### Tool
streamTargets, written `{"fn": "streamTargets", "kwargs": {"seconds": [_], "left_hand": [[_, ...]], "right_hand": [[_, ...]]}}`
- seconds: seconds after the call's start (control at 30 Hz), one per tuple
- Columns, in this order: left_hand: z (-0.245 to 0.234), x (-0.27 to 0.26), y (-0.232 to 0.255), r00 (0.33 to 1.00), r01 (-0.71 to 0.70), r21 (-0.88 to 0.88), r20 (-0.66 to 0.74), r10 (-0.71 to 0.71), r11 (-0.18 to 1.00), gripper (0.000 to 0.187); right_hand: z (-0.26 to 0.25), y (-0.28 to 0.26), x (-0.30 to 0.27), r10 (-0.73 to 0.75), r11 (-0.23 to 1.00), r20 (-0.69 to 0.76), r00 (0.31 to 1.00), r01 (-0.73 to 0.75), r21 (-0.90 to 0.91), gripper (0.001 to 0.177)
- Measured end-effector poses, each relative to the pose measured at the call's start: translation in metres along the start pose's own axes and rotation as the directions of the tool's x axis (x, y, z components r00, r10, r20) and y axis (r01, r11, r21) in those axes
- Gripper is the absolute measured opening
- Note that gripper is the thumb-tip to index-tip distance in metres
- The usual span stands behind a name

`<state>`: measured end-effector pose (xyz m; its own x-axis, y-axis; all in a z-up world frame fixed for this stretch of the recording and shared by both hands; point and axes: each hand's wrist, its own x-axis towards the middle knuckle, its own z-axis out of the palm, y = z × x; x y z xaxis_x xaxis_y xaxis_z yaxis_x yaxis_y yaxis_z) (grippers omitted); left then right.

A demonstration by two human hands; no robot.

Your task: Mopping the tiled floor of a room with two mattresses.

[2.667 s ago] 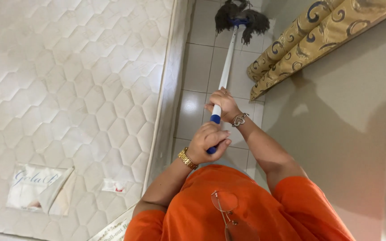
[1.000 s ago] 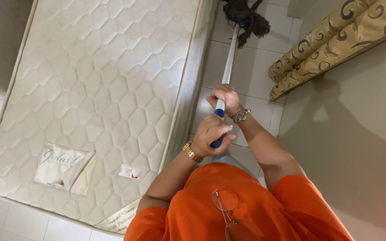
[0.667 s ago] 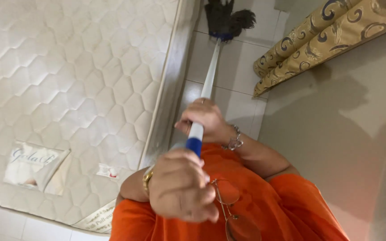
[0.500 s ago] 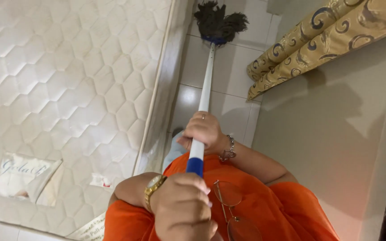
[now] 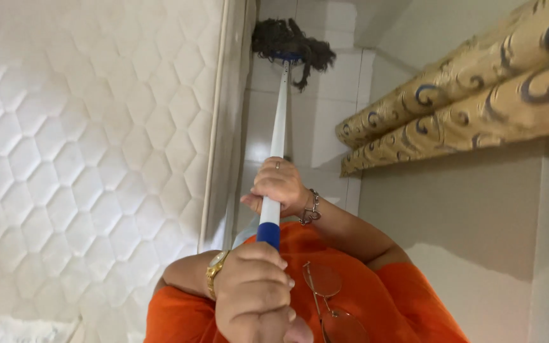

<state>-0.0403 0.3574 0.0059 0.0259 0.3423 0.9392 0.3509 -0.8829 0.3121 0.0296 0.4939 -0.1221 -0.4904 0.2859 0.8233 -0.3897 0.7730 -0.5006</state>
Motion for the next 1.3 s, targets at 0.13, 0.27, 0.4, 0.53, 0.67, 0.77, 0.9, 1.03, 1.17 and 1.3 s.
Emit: {"fn": "streamTargets", "kwargs": {"seconds": [0.13,0.27,0.4,0.53,0.67,0.77,0.9,1.03,1.17,1.3], "left_hand": [[-0.007,0.017,-0.083,0.99,-0.081,-0.002,0.12,0.081,0.997,0.045],[0.005,0.003,-0.158,1.0,-0.022,0.055,-0.009,0.022,0.998,0.04],[0.018,-0.006,-0.225,0.999,-0.053,0.093,0.004,0.053,0.994,0.04],[0.004,0.023,-0.226,0.997,-0.064,0.089,0.051,0.06,0.994,0.037],[0.004,0.025,-0.229,0.998,-0.054,0.081,0.032,0.051,0.995,0.034],[0.008,0.017,-0.219,1.0,-0.004,0.113,0.03,0.0,0.994,0.033],[0.023,-0.001,-0.193,0.982,0.145,0.13,0.104,-0.158,0.981,0.029],[0.055,-0.033,-0.155,0.973,0.153,0.116,0.158,-0.17,0.981,0.025],[0.095,-0.065,-0.09,0.951,0.19,0.107,0.226,-0.21,0.976,0.026],[0.115,-0.072,-0.012,0.957,0.139,0.073,0.245,-0.153,0.988,0.024]], "right_hand": [[-0.011,0.081,0.019,0.036,0.999,0.008,0.999,-0.036,-0.026,0.025],[-0.018,0.169,0.021,0.074,0.99,0.006,0.997,-0.073,-0.121,0.028],[-0.043,0.229,0.02,0.209,0.953,0.078,0.975,-0.185,-0.238,0.027],[-0.053,0.213,0.048,0.191,0.974,0.056,0.98,-0.182,-0.135,0.025],[-0.054,0.217,0.051,0.189,0.967,0.065,0.98,-0.174,-0.185,0.026],[-0.053,0.217,0.041,0.22,0.961,0.077,0.973,-0.202,-0.187,0.026],[-0.059,0.192,0.021,0.291,0.937,0.093,0.952,-0.264,-0.228,0.025],[-0.069,0.163,-0.027,0.308,0.924,0.13,0.942,-0.263,-0.279,0.023],[-0.086,0.096,-0.071,0.304,0.921,0.169,0.937,-0.244,-0.305,0.023],[-0.085,0.016,-0.108,0.344,0.906,0.122,0.931,-0.295,-0.305,0.023]]}}
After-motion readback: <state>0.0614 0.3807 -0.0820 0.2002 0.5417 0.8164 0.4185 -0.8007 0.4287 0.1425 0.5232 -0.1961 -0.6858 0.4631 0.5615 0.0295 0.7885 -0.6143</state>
